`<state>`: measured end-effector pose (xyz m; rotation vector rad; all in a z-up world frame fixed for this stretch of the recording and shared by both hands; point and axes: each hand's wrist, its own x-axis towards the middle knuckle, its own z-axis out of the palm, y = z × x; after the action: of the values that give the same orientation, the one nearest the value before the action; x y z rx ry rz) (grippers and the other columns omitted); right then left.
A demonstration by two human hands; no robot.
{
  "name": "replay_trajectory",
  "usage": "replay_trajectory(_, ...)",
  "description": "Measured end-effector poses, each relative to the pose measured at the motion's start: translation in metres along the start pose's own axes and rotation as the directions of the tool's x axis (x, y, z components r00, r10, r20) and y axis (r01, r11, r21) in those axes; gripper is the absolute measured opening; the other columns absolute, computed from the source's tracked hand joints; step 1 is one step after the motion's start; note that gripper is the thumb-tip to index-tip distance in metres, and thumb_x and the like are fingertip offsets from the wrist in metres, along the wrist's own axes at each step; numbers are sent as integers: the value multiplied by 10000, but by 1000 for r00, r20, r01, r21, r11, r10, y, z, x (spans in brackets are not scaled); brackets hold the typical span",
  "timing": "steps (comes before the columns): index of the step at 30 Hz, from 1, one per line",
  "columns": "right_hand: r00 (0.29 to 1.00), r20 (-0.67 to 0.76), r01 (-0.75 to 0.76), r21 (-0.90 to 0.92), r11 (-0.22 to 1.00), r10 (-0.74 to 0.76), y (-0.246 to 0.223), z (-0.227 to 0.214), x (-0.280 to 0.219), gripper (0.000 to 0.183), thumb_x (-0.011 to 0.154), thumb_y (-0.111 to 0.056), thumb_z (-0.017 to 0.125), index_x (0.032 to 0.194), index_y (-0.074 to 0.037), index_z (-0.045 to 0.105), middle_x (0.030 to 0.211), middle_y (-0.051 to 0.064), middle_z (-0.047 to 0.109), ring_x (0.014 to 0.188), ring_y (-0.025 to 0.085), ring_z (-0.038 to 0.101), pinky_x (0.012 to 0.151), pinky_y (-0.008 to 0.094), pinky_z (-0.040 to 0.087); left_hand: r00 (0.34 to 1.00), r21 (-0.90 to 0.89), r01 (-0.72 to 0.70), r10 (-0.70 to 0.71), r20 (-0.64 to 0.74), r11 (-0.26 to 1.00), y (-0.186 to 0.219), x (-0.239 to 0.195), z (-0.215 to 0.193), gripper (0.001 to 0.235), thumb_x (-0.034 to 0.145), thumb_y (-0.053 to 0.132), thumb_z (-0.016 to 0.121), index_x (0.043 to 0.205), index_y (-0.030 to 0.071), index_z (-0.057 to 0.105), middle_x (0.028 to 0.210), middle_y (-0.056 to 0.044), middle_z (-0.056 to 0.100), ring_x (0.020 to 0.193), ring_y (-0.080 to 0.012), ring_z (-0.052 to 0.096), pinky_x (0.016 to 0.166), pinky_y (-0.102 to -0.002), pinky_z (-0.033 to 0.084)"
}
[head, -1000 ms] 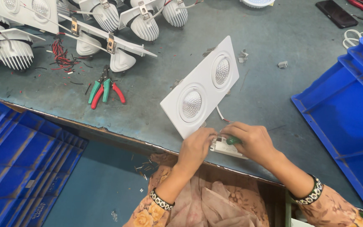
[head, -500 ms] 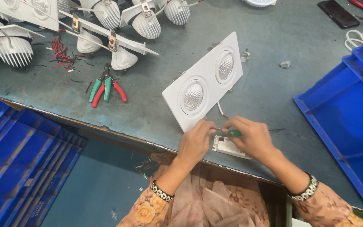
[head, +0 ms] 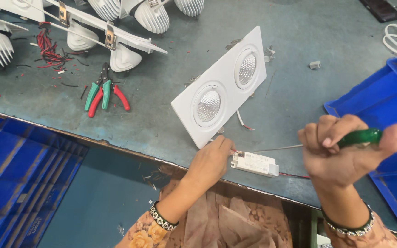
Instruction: The person assembles light fixtures by hand at a workbench. They pick up a white rectangular driver, connect its wires to a dual-lamp fixture housing, and use a screwdriver to secure components, then place the assembled unit into a green plastic bin.
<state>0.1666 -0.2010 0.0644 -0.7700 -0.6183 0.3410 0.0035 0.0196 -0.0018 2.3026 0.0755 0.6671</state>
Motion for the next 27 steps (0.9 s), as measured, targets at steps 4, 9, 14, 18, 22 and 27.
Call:
replay_trajectory(4,994,-105,-32,63,998,39,11,16,11,969,1108,-779,189,545,-17,392,430,17,243,454,105,120,493,287,109,999,12,-10,9,35,1000,0,1,-2,54,921,47,622,969,52,597,909,-134,598,827,-375,647,687,-484,510)
replay_trajectory(9,990,-109,-92,-55,994,85,18,33,18,923,1062,-769,220,537,-30,393,423,2,242,403,101,114,452,289,113,998,48,-3,0,57,999,1,5,-3,76,917,97,655,955,57,602,885,-126,582,799,-361,644,667,-479,505)
replay_trajectory(14,988,-112,-111,-75,991,102,15,35,20,930,1051,-780,221,537,-25,395,422,1,243,397,101,114,451,290,115,999,48,-16,14,50,999,2,5,-4,62,913,93,654,949,66,611,880,-118,578,802,-350,644,667,-471,508)
replay_trajectory(18,988,-109,-120,-78,990,111,16,35,20,937,1056,-788,225,542,-25,398,430,1,244,406,100,116,459,288,118,999,32,-19,17,46,999,2,6,-5,65,904,84,650,954,63,613,881,-116,580,801,-351,645,667,-470,508)
replay_trajectory(22,988,-105,-121,-75,990,113,17,32,20,937,1047,-790,232,535,-23,399,425,2,243,401,100,115,454,286,117,997,83,-13,7,71,996,2,6,-3,81,892,66,653,951,50,599,880,-127,578,795,-359,642,662,-475,509)
replay_trajectory(27,987,-56,-158,-78,984,154,18,30,20,940,1045,-788,244,546,-14,426,443,5,269,417,102,137,462,290,134,994,170,-60,43,101,984,5,10,-2,168,795,-6,640,947,32,580,899,-143,579,827,-349,653,672,-463,525)
